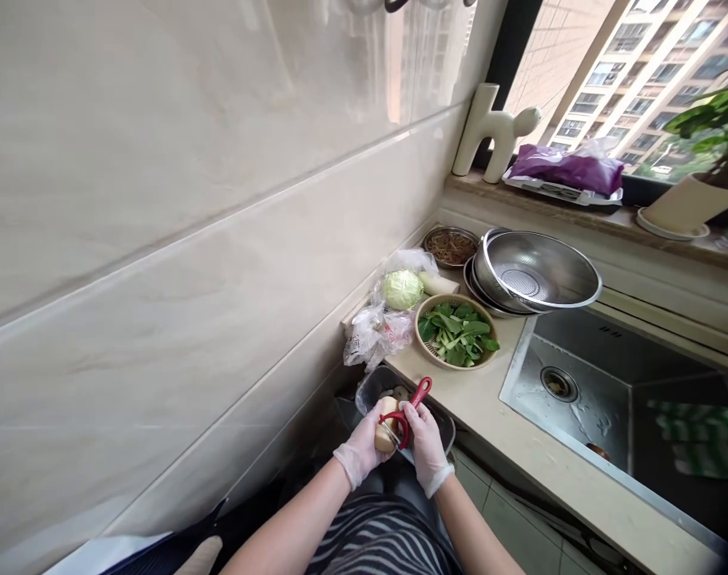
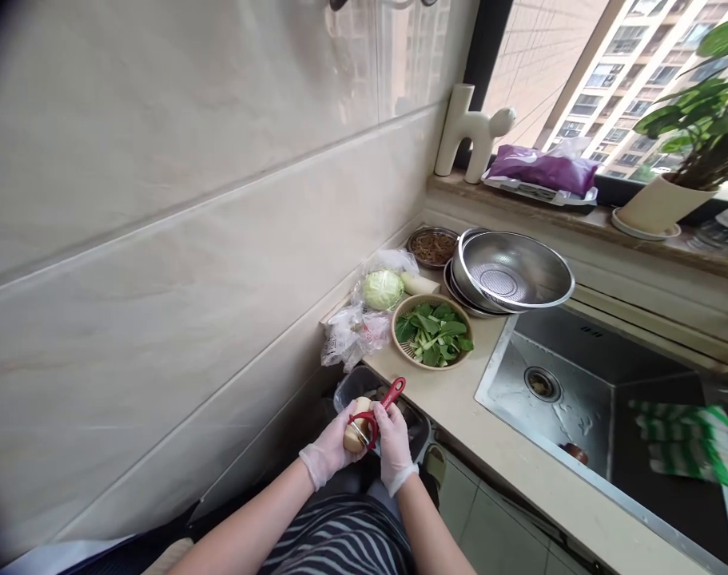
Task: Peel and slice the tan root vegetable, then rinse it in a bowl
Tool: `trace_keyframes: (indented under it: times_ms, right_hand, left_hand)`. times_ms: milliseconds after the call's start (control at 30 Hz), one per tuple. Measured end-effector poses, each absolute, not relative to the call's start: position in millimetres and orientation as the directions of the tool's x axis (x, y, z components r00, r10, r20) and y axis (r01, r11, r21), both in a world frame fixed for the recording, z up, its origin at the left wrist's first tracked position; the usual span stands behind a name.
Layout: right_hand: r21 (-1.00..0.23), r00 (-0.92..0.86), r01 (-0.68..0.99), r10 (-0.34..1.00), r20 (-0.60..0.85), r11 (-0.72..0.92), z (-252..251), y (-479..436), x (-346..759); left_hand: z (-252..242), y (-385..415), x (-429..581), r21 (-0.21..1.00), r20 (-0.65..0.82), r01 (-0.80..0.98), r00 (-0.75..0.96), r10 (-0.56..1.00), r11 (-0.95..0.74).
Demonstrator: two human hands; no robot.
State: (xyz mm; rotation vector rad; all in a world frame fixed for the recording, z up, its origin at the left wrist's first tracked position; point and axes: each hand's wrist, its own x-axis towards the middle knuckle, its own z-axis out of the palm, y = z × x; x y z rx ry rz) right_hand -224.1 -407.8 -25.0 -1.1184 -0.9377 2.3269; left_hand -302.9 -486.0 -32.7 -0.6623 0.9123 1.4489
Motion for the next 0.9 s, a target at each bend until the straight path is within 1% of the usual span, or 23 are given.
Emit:
trace_keyframes:
  times_ms: [100,233,300,400,500,633,767,900]
  right_hand:
    - [-0.727,-0.586,-0.070,0.618,-0.524,-0.683,-35,-405,-225]
    - [-0.827,-0.528,-0.021,0.708,-0.468,-0.562,-43,-394,-231]
    - [-0.858,-0.497,-0.017,0.749,-0.438,-0.513,-44,-388,-234]
    - [-0.878,-0.473,-0.027,0.780,-0.410,-0.478,-42,-382,-235]
    - [-0.857,-0.492,-0.035,0.755,-0.433,-0.514,-38,-383,-234]
    - [-0.785,-0.530,-0.068,0.689,-0.494,-0.615,-34,-394,-234]
    - [-0.731,-0.570,-0.124,0.651,-0.501,-0.671,-31,-403,-235]
    - [-0.711,-0.584,-0.110,0.624,-0.519,-0.695,-30,-405,-233]
  left_hand:
    - [-27,-495,-302,0.150,-0.850,-0.983,-0.073,0.522,0.108]
    - [-18,-513,-305,0.143,-0.849,-0.962,0.001,0.528,0.232]
    - [-15,-521,-307,0.138,-0.831,-0.962,0.017,0.556,0.236]
    - [-14,-523,-312,0.144,-0.804,-0.971,-0.002,0.594,0.191]
    - [-18,-513,-317,0.166,-0.845,-0.981,-0.090,0.528,0.098]
    - [-25,-495,-318,0.207,-0.889,-0.978,-0.202,0.411,-0.032]
    - [-30,-483,-313,0.243,-0.899,-0.970,-0.232,0.372,-0.017]
    - [-32,-477,-306,0.275,-0.892,-0.961,-0.270,0.361,-0.039]
